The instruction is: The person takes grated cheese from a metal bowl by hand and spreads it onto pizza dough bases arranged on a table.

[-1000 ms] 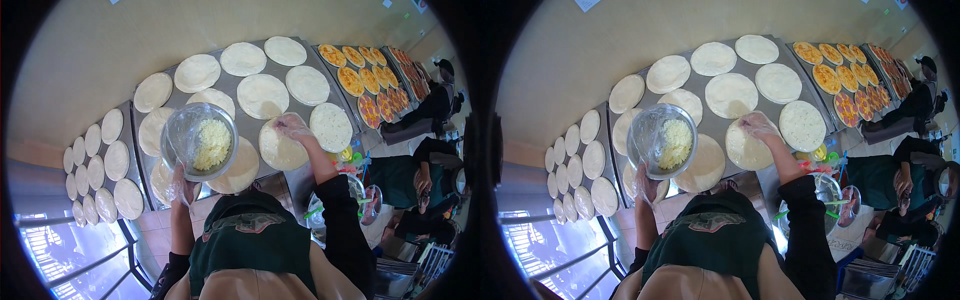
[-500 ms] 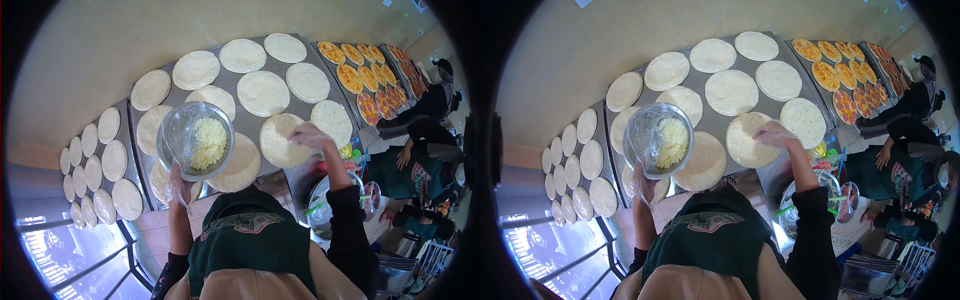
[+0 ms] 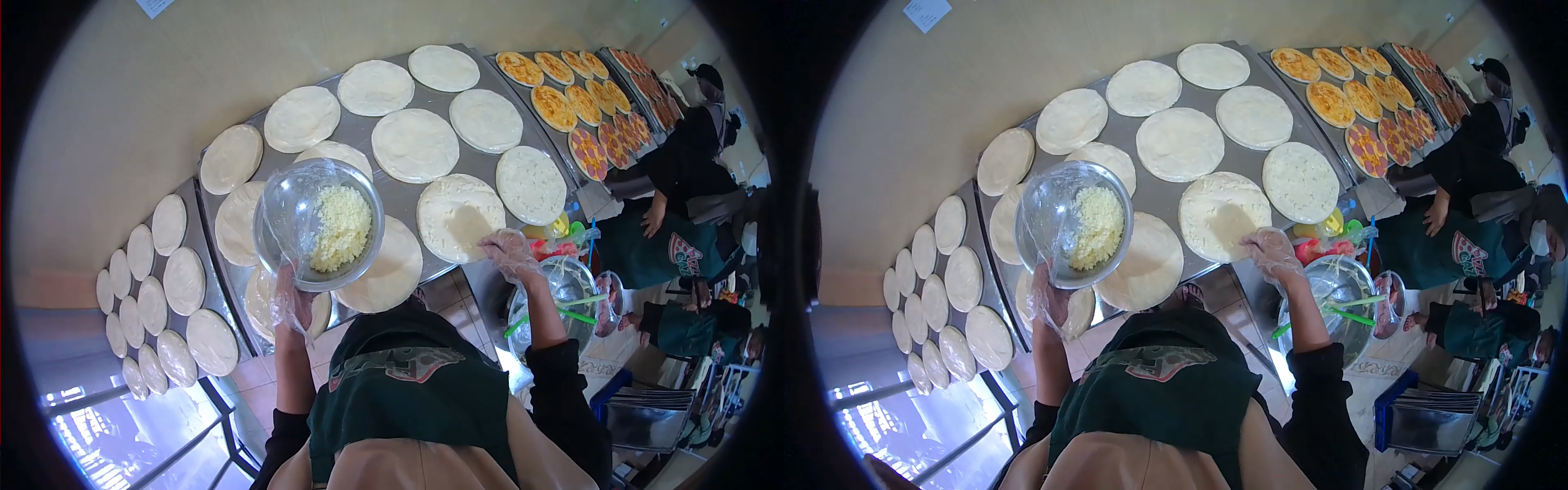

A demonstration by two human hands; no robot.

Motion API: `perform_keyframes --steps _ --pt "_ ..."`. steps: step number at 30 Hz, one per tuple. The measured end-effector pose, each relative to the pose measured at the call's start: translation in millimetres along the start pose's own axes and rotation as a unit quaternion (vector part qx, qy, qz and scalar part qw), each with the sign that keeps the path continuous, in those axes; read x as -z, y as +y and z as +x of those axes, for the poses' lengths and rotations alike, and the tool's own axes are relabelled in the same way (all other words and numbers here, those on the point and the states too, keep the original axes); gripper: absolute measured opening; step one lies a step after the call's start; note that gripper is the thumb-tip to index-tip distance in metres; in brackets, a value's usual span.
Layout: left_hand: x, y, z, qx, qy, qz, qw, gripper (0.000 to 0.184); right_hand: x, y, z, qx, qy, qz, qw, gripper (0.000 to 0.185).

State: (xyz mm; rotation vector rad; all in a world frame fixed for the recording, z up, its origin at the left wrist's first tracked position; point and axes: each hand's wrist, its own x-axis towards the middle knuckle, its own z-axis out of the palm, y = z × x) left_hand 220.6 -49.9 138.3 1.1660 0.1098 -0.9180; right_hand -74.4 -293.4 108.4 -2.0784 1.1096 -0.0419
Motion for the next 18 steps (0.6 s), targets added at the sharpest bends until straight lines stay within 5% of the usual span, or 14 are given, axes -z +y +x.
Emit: perform_keyframes --steps 9,12,14,18 --pt "9 5 1 0.003 -0.022 0.035 0.999 0.036 -18 6 -6 0.08 0.085 -0.104 0.988 0.013" --pt "12 6 3 0.004 -0.021 0.03 0.999 0.036 -15 6 -10 0.02 0.08 -0.025 0.996 0.012" --pt "17 6 5 0.011 -0.03 0.026 0.999 0.038 -10 8 -7 -0.102 0.115 0.166 0.974 0.013" --pt "26 7 9 0.025 -0.032 0.018 0.999 0.039 1 15 -7 -0.111 0.181 0.369 0.905 0.018"
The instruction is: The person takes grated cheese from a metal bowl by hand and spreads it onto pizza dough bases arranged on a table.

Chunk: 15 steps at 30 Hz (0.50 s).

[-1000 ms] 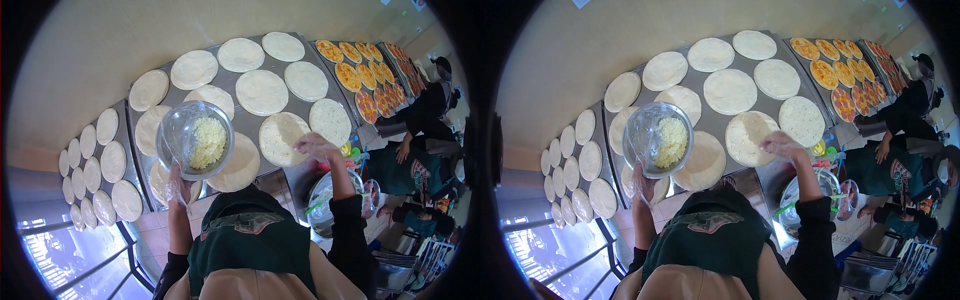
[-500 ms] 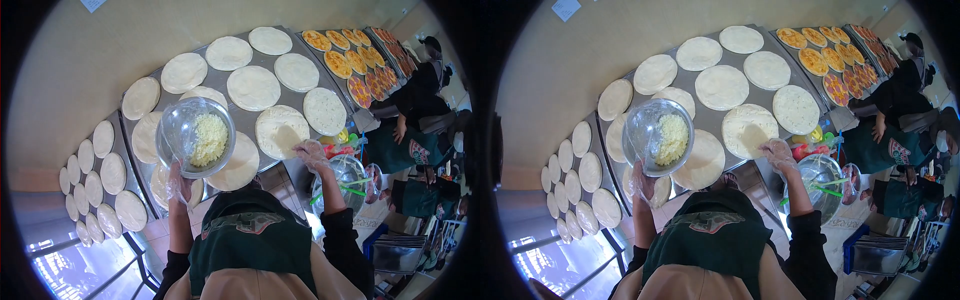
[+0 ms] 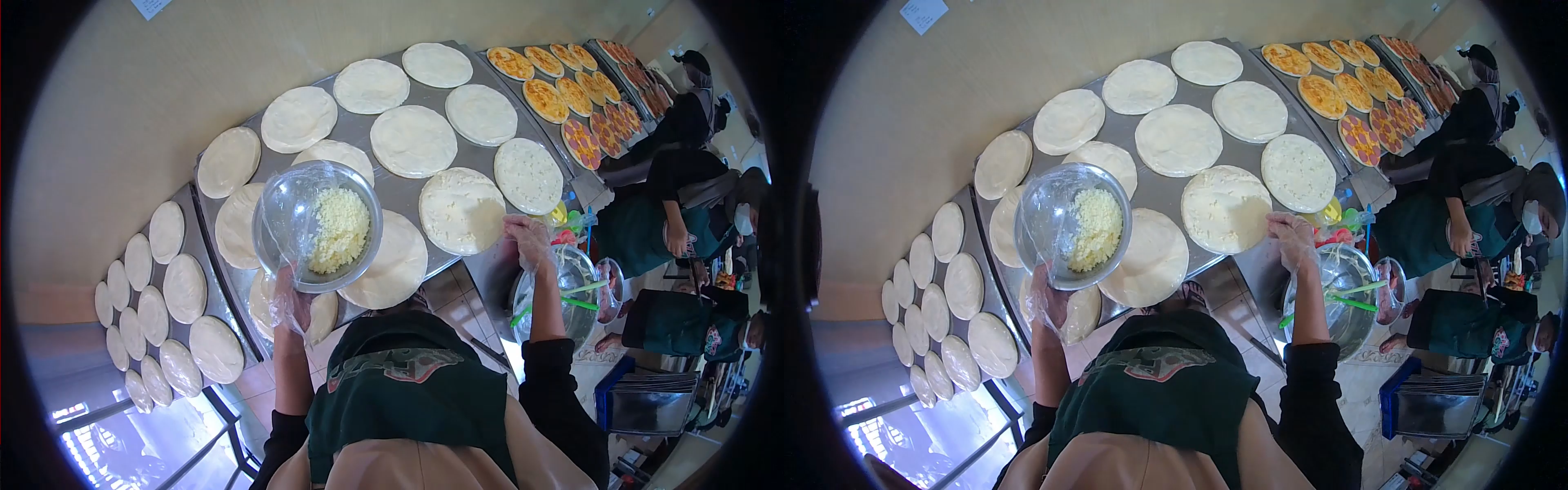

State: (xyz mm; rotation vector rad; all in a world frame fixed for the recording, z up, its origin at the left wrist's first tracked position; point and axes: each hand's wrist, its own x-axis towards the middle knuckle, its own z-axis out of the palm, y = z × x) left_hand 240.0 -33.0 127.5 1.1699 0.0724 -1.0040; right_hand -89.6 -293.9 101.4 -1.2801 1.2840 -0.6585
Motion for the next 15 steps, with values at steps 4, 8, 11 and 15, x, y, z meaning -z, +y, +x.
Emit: perform_keyframes --steps 4,8,11,15 --pt "-7 5 -6 -0.007 -0.007 0.004 1.0 0.039 7 12 6 0.029 -0.033 -0.064 0.997 0.017" --pt "-6 5 -5 -0.005 -0.004 0.0 1.0 0.038 -3 19 7 0.066 -0.016 -0.166 0.984 0.016" --pt "-4 3 -4 0.003 -0.002 0.007 1.0 0.036 -9 9 3 0.09 0.016 -0.252 0.963 0.016" --pt "0 -4 -2 0.003 -0.013 0.07 0.997 0.039 -21 -5 -5 0.141 0.056 -0.202 0.968 0.013"
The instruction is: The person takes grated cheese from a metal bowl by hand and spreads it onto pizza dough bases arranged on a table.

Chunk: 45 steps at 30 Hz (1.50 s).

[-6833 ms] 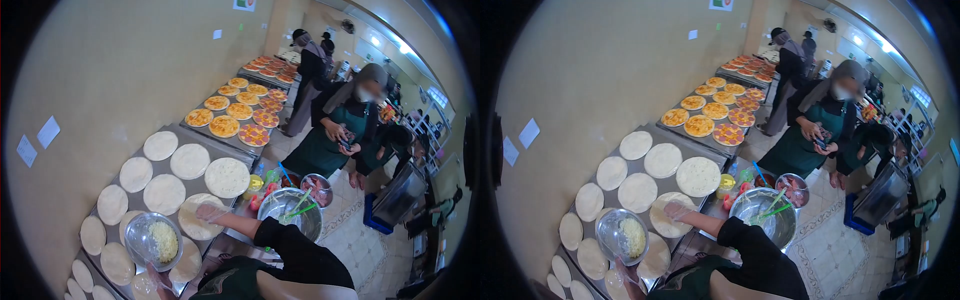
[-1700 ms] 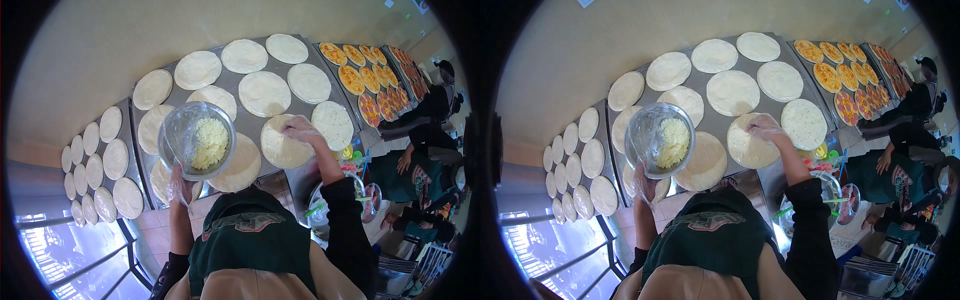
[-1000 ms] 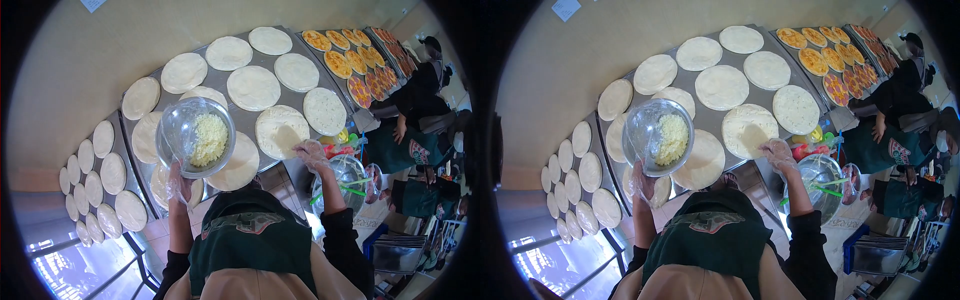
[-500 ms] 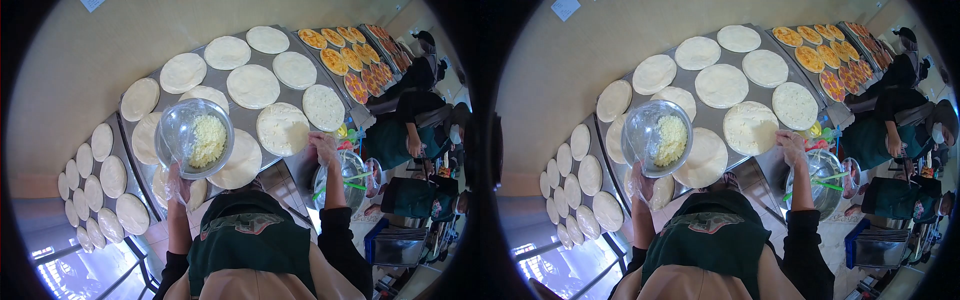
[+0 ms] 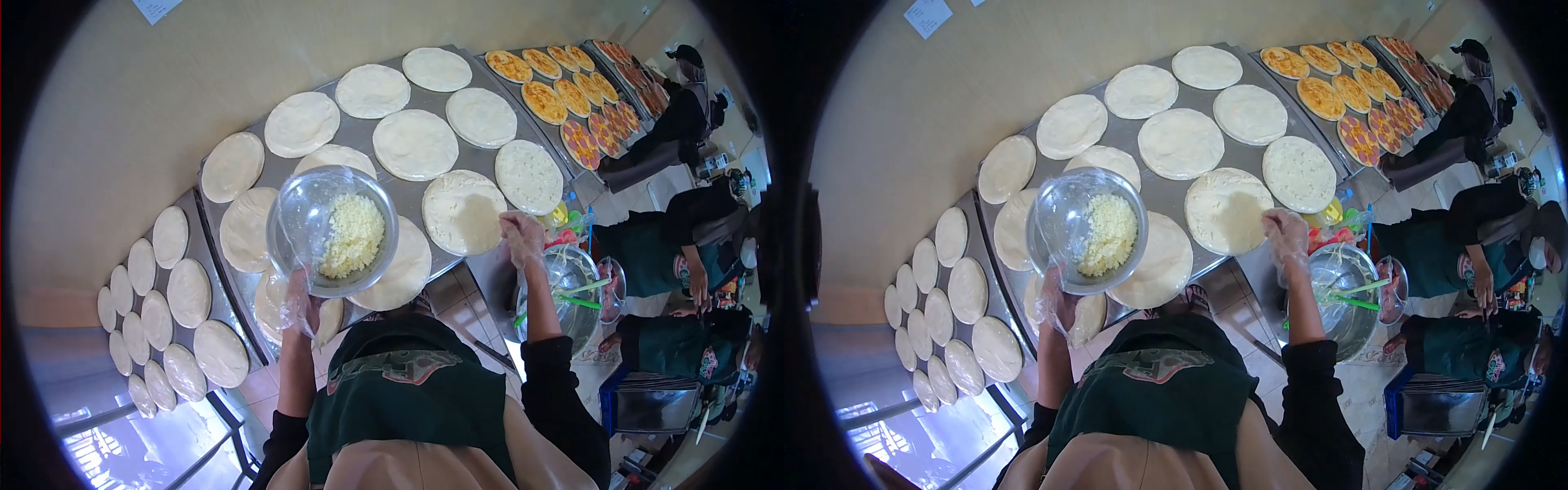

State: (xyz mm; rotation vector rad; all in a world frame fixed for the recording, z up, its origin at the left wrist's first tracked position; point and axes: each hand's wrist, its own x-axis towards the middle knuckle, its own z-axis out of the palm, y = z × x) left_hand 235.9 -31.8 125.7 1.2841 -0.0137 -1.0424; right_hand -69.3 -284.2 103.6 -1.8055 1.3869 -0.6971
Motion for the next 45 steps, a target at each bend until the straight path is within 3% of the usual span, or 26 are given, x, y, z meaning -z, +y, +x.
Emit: perform_keyframes --steps 2,4,5,6,7,9,11,12,14,15,19,22,24,28,29,30,31,33,38,40,43,45 --pt "-6 1 -3 0.008 0.001 0.018 1.0 0.038 -15 -49 -15 0.135 0.006 0.023 0.99 0.011" --pt "-11 0 -5 0.019 -0.008 0.042 0.999 0.037 -25 -134 -49 0.217 -0.129 -0.068 0.965 0.016" --pt "-11 -3 -3 0.024 -0.011 0.062 0.998 0.036 -46 -137 -52 0.262 -0.214 0.086 0.937 0.016" --pt "-11 -7 -2 0.029 -0.014 0.081 0.996 0.035 -67 -146 -58 0.357 -0.226 0.046 0.905 0.016" --pt "-3 -13 5 0.043 -0.042 0.085 0.995 0.032 -91 -145 -57 0.412 -0.254 -0.004 0.875 0.027" --pt "-5 -13 2 0.036 -0.052 0.086 0.994 0.031 -129 -158 -63 0.323 -0.35 -0.171 0.862 0.027" --pt "0 -10 5 0.053 -0.091 0.076 0.991 0.03 -146 -175 -67 0.279 -0.482 -0.186 0.81 0.021" --pt "5 -13 5 0.05 -0.094 0.077 0.991 0.03 -151 -167 -70 0.281 -0.478 -0.187 0.811 0.021" --pt "5 -7 0 0.044 -0.082 0.04 0.995 0.033 -160 -147 -78 0.436 -0.38 -0.021 0.815 0.021" --pt "2 -5 -6 0.06 -0.039 0.041 0.997 0.03 -154 -136 -83 0.468 -0.316 -0.009 0.826 0.022" --pt "8 -6 -3 0.065 -0.053 0.047 0.995 0.036 -150 -165 -79 0.393 -0.431 -0.144 0.8 0.021" --pt "7 -1 0 0.064 -0.001 0.046 0.997 0.038 -153 -162 -69 0.423 -0.36 -0.17 0.814 0.019" --pt "2 5 2 0.05 -0.001 0.053 0.997 0.039 -159 -150 -58 0.404 -0.299 -0.033 0.864 0.013" --pt "-14 1 11 0.034 -0.043 0.046 0.997 0.041 -131 -169 -21 0.423 -0.313 -0.059 0.849 0.013" --pt "-23 0 12 0.038 -0.025 0.041 0.998 0.043 -117 -170 -9 0.266 -0.409 0.094 0.868 0.015" --pt "-31 -1 13 0.043 -0.008 0.037 0.998 0.045 -104 -168 4 0.093 -0.482 0.242 0.837 0.019" --pt "-38 -1 15 0.043 -0.004 0.038 0.998 0.045 -92 -161 19 0.092 -0.485 0.244 0.835 0.019" --pt "-51 -4 18 0.046 0.01 0.017 0.999 0.05 -63 -140 49 -0.037 -0.485 0.357 0.798 0.029" --pt "-80 -7 27 0.02 0.07 -0.014 0.997 0.051 0 -58 130 -0.015 -0.432 0.297 0.852 0.023" --pt "-87 -6 32 0.018 0.093 -0.024 0.995 0.049 12 -29 150 0.144 -0.396 -0.036 0.906 0.021" --pt "-97 -6 41 0.016 0.1 -0.039 0.994 0.046 15 -6 157 0.208 -0.35 -0.135 0.903 0.017" --pt "-108 -1 43 0.012 0.103 -0.047 0.993 0.043 12 -2 158 0.193 -0.351 -0.139 0.905 0.016"
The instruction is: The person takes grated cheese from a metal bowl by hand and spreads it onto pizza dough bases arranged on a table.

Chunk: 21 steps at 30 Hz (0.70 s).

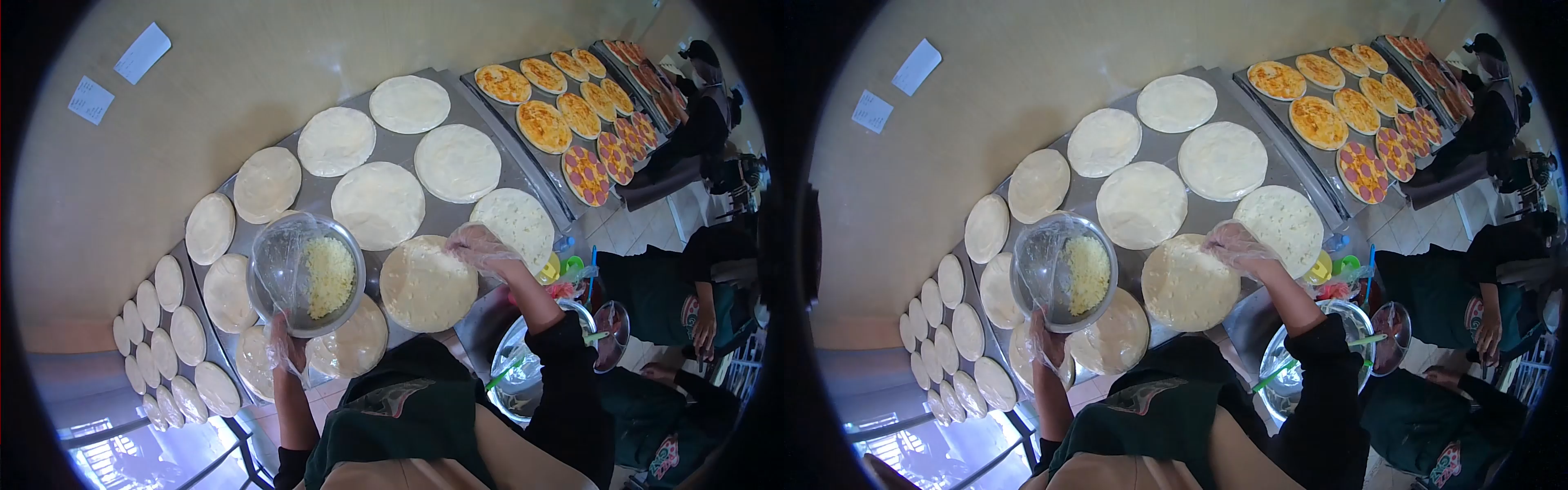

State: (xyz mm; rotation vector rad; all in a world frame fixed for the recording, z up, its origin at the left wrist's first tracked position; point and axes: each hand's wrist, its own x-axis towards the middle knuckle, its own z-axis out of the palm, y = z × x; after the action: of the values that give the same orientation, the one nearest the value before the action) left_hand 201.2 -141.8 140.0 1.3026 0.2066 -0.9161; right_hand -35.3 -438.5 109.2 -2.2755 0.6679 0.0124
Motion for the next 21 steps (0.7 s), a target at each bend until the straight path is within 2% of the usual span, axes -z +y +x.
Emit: perform_keyframes --steps 4,8,10,11,13,15,17,19,20,21 --pt "-16 4 1 -0.007 0.022 0.018 1.0 0.045 5 -2 0 -0.043 -0.025 0.017 0.999 0.015" --pt "-21 5 7 -0.003 0.011 0.014 1.0 0.047 11 1 0 -0.042 -0.014 0.019 0.999 0.014" --pt "-24 6 8 -0.001 0.014 0.005 1.0 0.047 22 9 7 -0.104 -0.04 0.294 0.949 0.016" --pt "-26 6 10 0.0 0.013 -0.006 1.0 0.047 29 14 13 -0.1 -0.038 0.29 0.951 0.016" --pt "-26 6 14 -0.002 0.009 -0.011 1.0 0.047 45 30 30 -0.114 0.036 0.445 0.888 0.017" --pt "-24 6 17 -0.005 0.004 -0.017 1.0 0.047 69 51 59 -0.116 0.051 0.417 0.9 0.016" --pt "-22 5 20 0.004 0.0 -0.028 1.0 0.047 92 64 93 -0.169 0.134 0.32 0.923 0.015" --pt "-20 3 21 0.002 0.003 -0.041 0.999 0.045 107 83 125 -0.127 0.167 0.191 0.959 0.018" --pt "-18 2 21 0.003 0.013 -0.041 0.999 0.045 111 88 140 -0.123 0.165 0.189 0.96 0.018" --pt "-17 2 22 0.004 0.024 -0.04 0.999 0.044 114 92 154 -0.099 0.177 0.019 0.979 0.018"
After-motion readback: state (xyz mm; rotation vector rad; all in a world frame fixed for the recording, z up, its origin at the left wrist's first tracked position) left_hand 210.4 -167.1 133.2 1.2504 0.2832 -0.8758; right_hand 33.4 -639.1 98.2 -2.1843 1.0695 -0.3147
